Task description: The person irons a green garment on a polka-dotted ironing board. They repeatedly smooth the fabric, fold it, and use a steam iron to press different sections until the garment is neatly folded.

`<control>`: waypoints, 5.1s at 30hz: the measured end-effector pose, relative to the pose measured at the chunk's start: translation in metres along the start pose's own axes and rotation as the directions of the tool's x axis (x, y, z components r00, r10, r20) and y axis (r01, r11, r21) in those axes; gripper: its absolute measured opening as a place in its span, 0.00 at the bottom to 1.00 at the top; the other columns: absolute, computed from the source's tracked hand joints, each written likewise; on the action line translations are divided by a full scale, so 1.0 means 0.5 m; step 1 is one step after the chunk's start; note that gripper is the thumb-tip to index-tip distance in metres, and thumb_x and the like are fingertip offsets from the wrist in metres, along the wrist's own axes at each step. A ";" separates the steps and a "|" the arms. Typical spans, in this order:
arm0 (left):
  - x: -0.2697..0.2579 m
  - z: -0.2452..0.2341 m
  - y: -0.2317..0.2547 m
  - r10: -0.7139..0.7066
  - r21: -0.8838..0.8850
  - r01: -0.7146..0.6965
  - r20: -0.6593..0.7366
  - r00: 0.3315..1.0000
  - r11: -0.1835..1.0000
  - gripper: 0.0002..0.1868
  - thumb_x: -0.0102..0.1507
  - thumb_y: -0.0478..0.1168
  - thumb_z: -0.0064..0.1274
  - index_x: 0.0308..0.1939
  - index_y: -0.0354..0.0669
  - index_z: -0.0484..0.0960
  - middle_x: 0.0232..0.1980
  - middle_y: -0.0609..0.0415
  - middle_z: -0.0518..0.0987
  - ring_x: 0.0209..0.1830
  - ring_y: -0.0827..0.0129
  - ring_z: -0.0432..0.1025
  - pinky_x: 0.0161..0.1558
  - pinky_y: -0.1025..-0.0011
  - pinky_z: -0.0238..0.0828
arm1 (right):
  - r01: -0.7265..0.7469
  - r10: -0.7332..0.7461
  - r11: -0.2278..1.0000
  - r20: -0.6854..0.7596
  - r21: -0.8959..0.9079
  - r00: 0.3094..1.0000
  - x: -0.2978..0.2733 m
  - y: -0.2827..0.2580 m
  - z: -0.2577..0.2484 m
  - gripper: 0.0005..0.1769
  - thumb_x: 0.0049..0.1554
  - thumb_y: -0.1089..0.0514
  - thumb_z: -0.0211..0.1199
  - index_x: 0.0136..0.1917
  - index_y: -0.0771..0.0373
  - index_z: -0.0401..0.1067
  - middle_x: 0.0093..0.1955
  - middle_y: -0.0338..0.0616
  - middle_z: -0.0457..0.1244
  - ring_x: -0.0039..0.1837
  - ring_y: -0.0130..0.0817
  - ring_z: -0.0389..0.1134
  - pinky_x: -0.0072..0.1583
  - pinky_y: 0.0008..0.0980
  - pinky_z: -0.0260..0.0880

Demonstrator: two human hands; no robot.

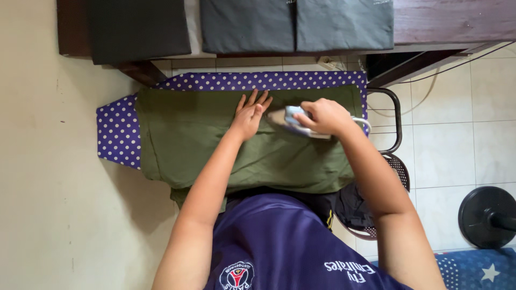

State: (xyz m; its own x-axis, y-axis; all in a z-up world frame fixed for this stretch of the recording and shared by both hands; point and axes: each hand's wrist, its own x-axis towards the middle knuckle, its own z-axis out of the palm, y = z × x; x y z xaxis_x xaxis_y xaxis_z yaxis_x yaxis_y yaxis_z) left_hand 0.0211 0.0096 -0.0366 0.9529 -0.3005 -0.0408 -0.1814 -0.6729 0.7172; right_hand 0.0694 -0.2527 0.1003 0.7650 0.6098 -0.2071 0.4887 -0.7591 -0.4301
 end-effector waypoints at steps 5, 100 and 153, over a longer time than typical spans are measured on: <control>0.019 0.005 -0.035 -0.037 -0.184 0.053 0.086 0.996 0.981 0.49 0.67 0.69 -0.03 0.78 0.54 0.63 0.83 0.61 0.56 0.85 0.61 0.37 0.79 0.55 0.19 | 0.076 -0.075 0.997 0.140 -0.002 0.987 0.013 -0.037 0.002 0.23 0.55 0.35 0.59 0.42 0.56 0.77 0.27 0.52 0.65 0.35 0.55 0.69 0.40 0.51 0.68; -0.053 0.001 0.046 0.129 0.091 -0.099 -0.422 0.897 0.991 0.32 0.71 0.49 0.34 0.74 0.32 0.63 0.74 0.38 0.67 0.77 0.43 0.59 0.78 0.49 0.47 | -0.003 -0.004 0.991 0.056 0.134 0.998 0.067 -0.003 -0.010 0.24 0.56 0.37 0.61 0.42 0.61 0.75 0.28 0.55 0.64 0.32 0.55 0.66 0.38 0.51 0.65; 0.122 0.149 0.218 0.013 0.404 0.007 -0.046 0.999 0.915 0.58 0.63 0.71 0.45 0.80 0.33 0.41 0.84 0.38 0.42 0.85 0.48 0.33 0.79 0.47 0.24 | -0.512 0.638 0.765 -0.347 0.391 0.688 -0.051 0.108 0.013 0.27 0.61 0.37 0.58 0.45 0.64 0.78 0.41 0.60 0.69 0.46 0.60 0.70 0.48 0.51 0.69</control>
State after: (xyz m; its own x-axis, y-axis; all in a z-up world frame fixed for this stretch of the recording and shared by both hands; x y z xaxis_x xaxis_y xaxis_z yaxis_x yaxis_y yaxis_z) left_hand 0.0413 -0.1323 -0.0128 0.9607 -0.2777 -0.0001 -0.2575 -0.8908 0.3745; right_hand 0.0736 -0.3079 0.0766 0.9833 -0.1435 -0.1121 -0.1819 -0.8038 -0.5664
